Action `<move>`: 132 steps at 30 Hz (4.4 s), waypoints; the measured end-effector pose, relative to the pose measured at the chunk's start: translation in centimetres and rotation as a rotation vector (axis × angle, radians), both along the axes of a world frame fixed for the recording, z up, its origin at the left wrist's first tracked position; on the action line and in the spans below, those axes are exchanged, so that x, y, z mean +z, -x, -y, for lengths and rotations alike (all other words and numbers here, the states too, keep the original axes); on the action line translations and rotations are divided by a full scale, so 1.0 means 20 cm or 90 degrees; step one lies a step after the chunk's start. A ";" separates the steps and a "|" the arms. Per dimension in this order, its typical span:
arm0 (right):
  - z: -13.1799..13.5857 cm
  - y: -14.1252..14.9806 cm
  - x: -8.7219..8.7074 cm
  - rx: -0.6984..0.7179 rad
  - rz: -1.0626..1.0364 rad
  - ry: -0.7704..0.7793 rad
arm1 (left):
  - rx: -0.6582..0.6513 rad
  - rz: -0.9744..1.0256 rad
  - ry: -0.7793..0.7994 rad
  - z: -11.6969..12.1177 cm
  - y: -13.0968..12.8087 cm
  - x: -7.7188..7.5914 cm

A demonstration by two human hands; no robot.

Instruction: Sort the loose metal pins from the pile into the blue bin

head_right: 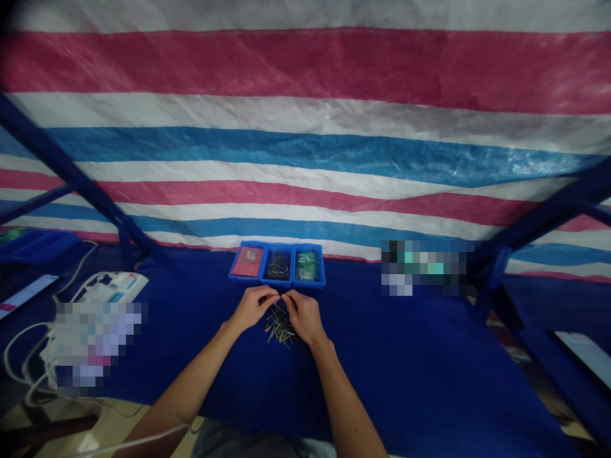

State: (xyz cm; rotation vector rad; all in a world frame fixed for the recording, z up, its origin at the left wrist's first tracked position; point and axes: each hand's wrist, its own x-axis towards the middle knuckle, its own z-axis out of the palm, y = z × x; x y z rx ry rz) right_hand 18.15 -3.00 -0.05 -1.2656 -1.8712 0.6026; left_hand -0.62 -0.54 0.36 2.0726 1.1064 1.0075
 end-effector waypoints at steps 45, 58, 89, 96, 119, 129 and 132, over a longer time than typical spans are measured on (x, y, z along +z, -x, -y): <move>-0.01 0.01 -0.04 0.007 -0.044 -0.034 | 0.001 -0.014 0.013 0.00 0.01 0.00; -0.01 0.00 -0.03 0.012 -0.016 -0.024 | 0.004 -0.012 0.005 -0.01 0.00 -0.01; 0.00 0.00 -0.01 -0.001 0.030 -0.010 | 0.005 0.001 0.007 -0.01 0.00 -0.02; 0.00 0.00 -0.02 -0.002 0.037 -0.010 | 0.005 0.004 0.003 -0.01 0.00 -0.01; -0.01 0.00 -0.04 -0.026 0.065 -0.027 | 0.001 0.003 0.002 -0.01 0.00 -0.02; -0.01 0.00 -0.06 -0.041 0.073 -0.036 | -0.003 -0.004 -0.003 0.00 0.00 0.00; -0.01 0.00 -0.06 -0.045 0.073 -0.038 | -0.002 -0.008 -0.011 0.00 0.00 0.00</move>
